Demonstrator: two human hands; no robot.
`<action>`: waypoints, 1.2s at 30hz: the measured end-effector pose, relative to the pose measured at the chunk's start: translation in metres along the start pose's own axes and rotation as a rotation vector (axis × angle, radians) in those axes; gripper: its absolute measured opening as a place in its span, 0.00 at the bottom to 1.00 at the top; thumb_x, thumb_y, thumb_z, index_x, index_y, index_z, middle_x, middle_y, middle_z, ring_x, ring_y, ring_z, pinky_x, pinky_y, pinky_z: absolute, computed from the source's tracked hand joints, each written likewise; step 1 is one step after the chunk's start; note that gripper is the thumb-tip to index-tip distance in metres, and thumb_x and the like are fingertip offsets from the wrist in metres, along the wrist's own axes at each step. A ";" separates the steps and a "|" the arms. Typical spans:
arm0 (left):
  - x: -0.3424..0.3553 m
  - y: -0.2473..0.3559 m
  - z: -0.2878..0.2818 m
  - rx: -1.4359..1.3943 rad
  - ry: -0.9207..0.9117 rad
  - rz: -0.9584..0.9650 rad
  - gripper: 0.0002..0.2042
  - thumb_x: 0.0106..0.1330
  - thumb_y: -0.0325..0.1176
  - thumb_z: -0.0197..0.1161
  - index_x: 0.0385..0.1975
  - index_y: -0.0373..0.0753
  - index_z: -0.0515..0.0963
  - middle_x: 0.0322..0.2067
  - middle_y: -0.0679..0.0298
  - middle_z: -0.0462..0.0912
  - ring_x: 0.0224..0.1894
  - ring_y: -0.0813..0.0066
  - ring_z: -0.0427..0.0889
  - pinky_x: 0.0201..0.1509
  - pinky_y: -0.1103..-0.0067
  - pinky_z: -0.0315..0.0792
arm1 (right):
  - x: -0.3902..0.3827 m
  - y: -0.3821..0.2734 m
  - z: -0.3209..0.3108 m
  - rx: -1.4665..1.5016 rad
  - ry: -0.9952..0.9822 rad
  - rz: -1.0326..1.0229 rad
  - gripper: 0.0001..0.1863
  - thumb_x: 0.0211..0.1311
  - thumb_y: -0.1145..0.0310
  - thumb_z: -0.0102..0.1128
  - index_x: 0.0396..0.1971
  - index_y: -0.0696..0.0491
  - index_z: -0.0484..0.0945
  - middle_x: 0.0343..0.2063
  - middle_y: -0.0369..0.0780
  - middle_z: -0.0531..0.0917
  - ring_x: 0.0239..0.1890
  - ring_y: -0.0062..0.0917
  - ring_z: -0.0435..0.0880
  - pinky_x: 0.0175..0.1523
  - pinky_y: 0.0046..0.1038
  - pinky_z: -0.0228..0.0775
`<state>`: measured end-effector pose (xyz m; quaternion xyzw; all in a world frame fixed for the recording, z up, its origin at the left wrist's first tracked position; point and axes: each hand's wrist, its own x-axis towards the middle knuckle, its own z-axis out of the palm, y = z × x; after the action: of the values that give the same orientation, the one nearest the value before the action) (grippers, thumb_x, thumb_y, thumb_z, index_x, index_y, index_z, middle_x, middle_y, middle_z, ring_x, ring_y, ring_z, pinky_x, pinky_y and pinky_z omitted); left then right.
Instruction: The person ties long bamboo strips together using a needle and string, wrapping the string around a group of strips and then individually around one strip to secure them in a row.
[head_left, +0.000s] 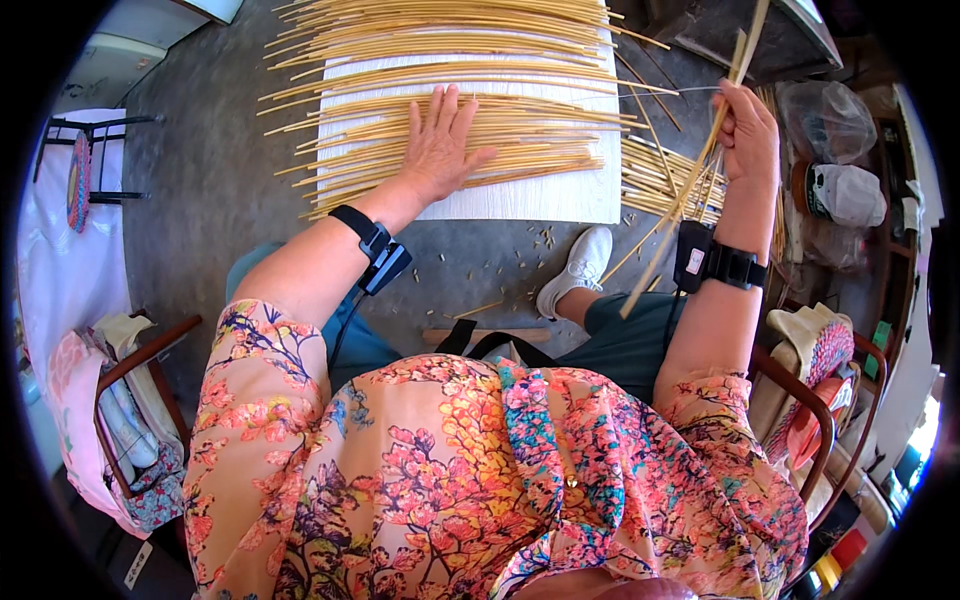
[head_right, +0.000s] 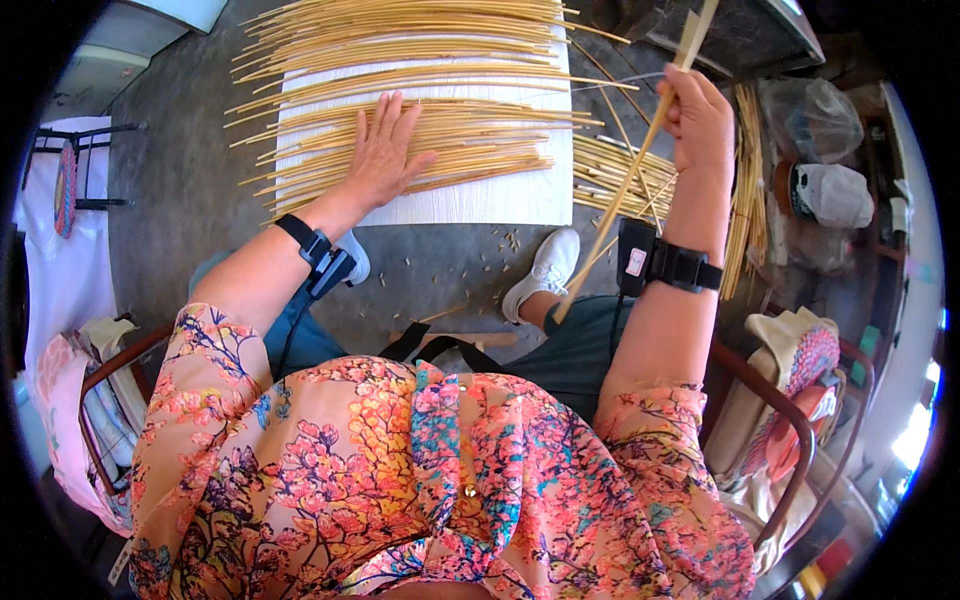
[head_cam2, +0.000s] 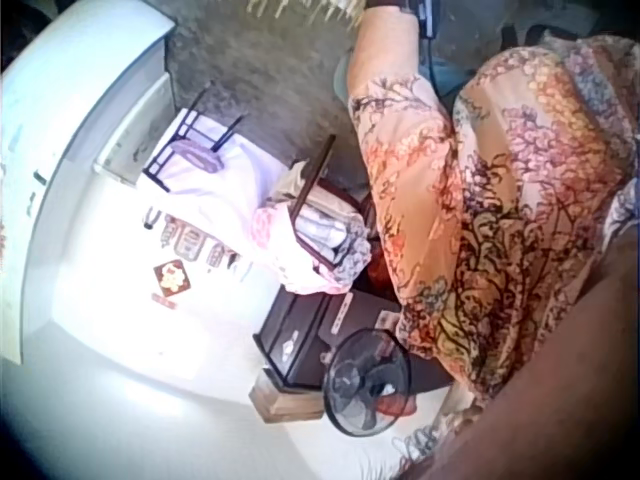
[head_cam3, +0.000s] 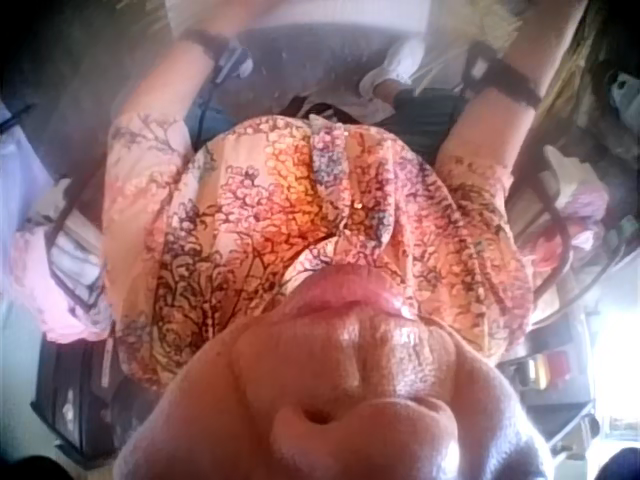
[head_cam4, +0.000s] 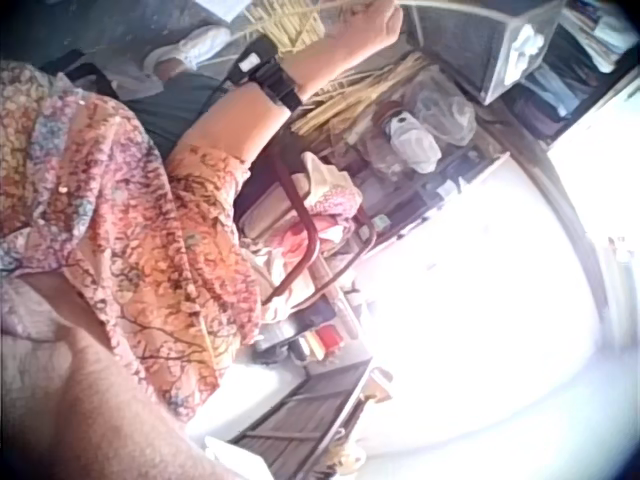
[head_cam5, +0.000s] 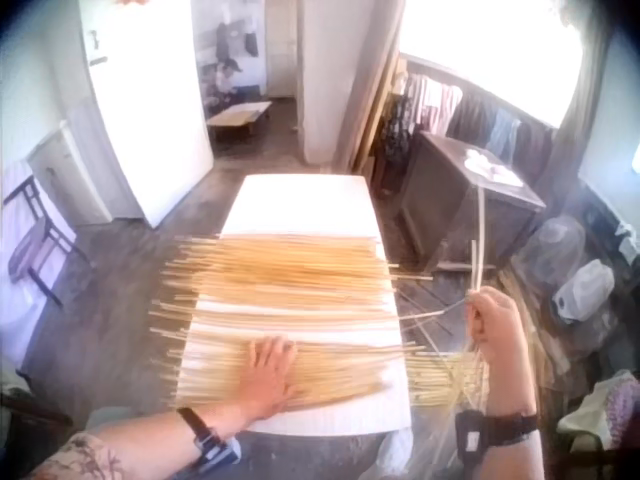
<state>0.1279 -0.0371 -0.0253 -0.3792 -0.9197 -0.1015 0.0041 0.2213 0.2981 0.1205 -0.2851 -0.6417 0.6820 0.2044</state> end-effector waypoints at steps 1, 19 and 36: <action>0.005 0.003 -0.006 -0.015 0.069 -0.012 0.29 0.64 0.52 0.49 0.61 0.43 0.57 0.65 0.50 0.48 0.68 0.55 0.43 0.67 0.58 0.39 | -0.009 -0.012 0.013 -0.018 -0.089 -0.010 0.07 0.55 0.69 0.60 0.24 0.56 0.76 0.18 0.33 0.76 0.14 0.09 0.63 0.17 0.13 0.49; 0.048 -0.030 -0.018 -0.311 0.034 0.075 0.10 0.53 0.27 0.60 0.37 0.40 0.77 0.36 0.59 0.76 0.41 0.57 0.75 0.46 0.69 0.70 | -0.045 -0.087 0.099 0.305 -0.303 -0.420 0.07 0.58 0.71 0.58 0.33 0.59 0.77 0.24 0.38 0.79 0.17 0.10 0.65 0.20 0.11 0.53; 0.057 -0.036 0.003 -0.109 0.356 -0.004 0.07 0.53 0.26 0.56 0.26 0.44 0.81 0.28 0.63 0.76 0.35 0.63 0.74 0.39 0.71 0.71 | -0.027 -0.062 0.096 0.211 -0.243 -0.303 0.06 0.58 0.70 0.59 0.28 0.57 0.78 0.23 0.35 0.79 0.17 0.08 0.66 0.19 0.11 0.54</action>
<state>0.0622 -0.0221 -0.0303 -0.3533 -0.8983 -0.2166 0.1463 0.1737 0.2139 0.1866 -0.0784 -0.6223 0.7362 0.2543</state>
